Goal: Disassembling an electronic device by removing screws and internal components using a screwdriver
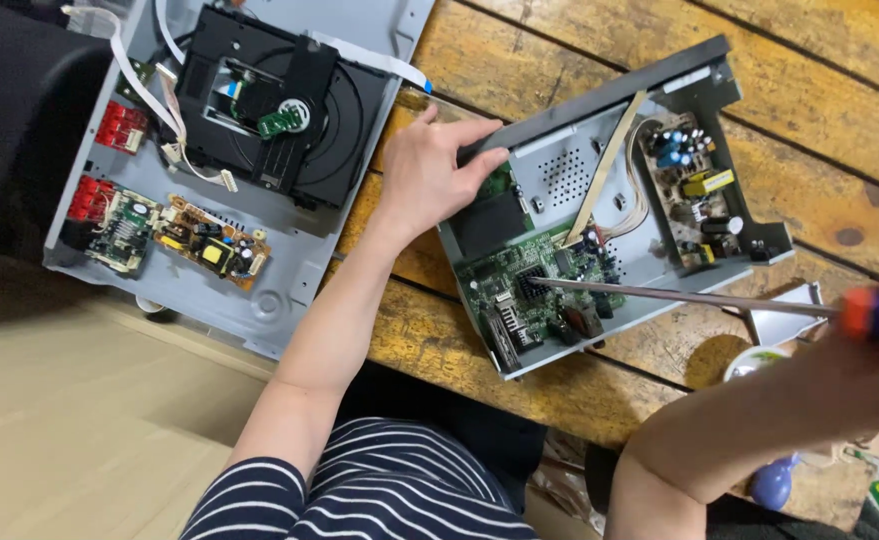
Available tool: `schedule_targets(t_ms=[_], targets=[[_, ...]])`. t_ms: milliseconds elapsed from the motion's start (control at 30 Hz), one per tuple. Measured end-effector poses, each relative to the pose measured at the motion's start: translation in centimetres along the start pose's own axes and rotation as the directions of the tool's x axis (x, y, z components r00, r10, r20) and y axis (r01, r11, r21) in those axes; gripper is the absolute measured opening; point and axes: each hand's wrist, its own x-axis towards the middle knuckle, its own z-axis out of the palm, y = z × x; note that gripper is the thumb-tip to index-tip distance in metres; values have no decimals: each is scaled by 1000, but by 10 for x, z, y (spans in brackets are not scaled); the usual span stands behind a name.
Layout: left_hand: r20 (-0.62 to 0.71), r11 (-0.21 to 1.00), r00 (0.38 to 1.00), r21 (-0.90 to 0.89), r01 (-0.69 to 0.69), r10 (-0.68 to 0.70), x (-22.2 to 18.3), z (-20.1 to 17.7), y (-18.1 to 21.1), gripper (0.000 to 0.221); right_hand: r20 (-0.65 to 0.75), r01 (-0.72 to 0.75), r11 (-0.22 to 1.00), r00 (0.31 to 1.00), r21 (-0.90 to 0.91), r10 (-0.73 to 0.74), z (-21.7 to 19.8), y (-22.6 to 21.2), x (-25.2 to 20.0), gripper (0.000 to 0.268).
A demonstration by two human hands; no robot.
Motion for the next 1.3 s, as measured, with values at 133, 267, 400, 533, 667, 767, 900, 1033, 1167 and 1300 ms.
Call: schedule_targets(t_ms=[133,267,400,533,667,767,900,1033,1167,1300], targets=[[-13,999,999,-22,31,-31,4,4,-5,39,235,-408,713,913,570,334,96,-109,34,43],[-9,994,999,-96,49,-50,10,2,1,35,392,-394,672,905,627,165,152,-168,45,53],[-44,966,998,-258,31,-43,11,-6,6,35,411,-315,735,910,600,55,183,-218,48,59],[-61,910,989,-402,99,-134,9,-10,8,33,420,-311,749,906,585,48,191,-238,44,62],[-113,916,982,-389,97,-151,10,-8,6,41,341,-225,784,940,579,18,198,-244,41,62],[-116,929,986,-364,73,-122,10,-7,5,42,293,-247,765,953,595,80,202,-249,39,66],[-108,942,984,-320,102,-143,11,-10,9,39,324,-365,716,924,596,202,201,-256,39,71],[-101,948,986,-304,94,-131,11,-9,9,37,278,-321,693,944,646,178,203,-248,40,69],[-118,950,985,-299,84,-124,10,-6,6,36,300,-318,704,941,635,155,202,-248,41,66],[-116,945,984,-314,93,-135,10,-7,7,35,305,-330,713,937,619,170,200,-248,40,68]])
